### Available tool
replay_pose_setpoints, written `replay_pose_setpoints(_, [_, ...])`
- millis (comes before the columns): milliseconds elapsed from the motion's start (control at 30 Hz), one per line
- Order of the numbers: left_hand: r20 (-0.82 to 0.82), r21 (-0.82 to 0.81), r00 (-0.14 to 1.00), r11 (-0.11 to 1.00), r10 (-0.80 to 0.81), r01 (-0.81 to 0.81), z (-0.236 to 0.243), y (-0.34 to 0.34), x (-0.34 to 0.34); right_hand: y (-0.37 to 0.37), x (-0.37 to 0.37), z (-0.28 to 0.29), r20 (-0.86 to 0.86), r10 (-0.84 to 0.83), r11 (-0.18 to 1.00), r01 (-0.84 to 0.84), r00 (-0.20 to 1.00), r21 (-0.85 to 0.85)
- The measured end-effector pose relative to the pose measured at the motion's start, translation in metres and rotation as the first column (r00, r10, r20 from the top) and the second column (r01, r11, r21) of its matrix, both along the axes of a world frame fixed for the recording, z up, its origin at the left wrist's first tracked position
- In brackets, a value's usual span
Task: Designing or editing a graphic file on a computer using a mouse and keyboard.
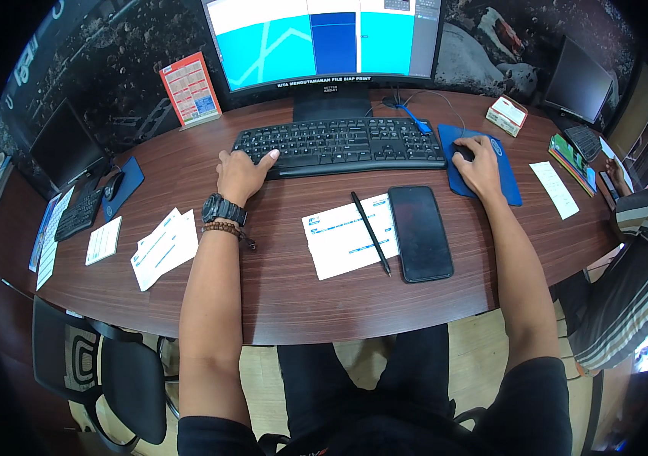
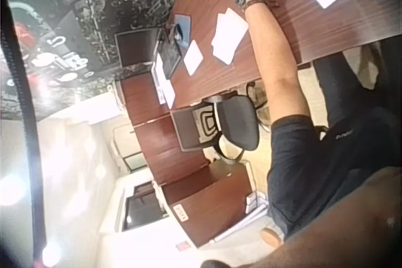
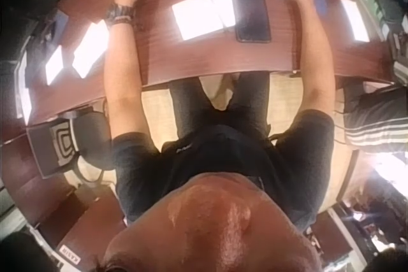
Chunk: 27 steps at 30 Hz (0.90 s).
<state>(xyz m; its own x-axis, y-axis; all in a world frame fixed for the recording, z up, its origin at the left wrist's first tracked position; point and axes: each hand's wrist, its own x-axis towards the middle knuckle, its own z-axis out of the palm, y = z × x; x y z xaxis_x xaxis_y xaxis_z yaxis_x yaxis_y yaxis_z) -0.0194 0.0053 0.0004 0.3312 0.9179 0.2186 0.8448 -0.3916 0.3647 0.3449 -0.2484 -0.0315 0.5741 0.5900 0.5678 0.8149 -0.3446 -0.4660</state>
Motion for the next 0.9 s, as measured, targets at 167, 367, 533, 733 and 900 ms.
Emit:
replay_pose_setpoints(167, [0.000, -0.021, 1.000, 1.000, 0.005, -0.005, 0.0011, -0.0011, 0.0005, -0.0008, -0.0016, 0.0014, 0.009, -0.003, 1.000, 0.003, 1.000, -0.005])
replay_pose_setpoints(367, [0.005, -0.021, 1.000, 1.000, 0.005, -0.005, -0.0002, 0.0011, -0.0007, -0.0003, -0.0018, 0.0017, 0.003, -0.003, 1.000, 0.003, 1.000, -0.016])
replay_pose_setpoints(533, [0.003, -0.030, 1.000, 1.000, 0.009, -0.009, 0.0000, 0.0012, 0.0000, -0.0005, -0.0016, 0.0019, -0.010, -0.012, 1.000, 0.011, 1.000, -0.018])
replay_pose_setpoints(733, [0.009, -0.014, 1.000, 1.000, -0.011, 0.011, 0.0030, -0.0044, -0.0018, 0.0000, -0.0028, -0.0006, 0.037, 0.002, 1.000, -0.003, 0.999, 0.031])
replay_pose_setpoints(900, [0.003, -0.009, 1.000, 1.000, -0.017, 0.017, 0.0049, -0.0050, -0.0006, -0.0010, -0.0038, 0.0001, 0.049, 0.004, 0.999, -0.006, 0.999, 0.037])
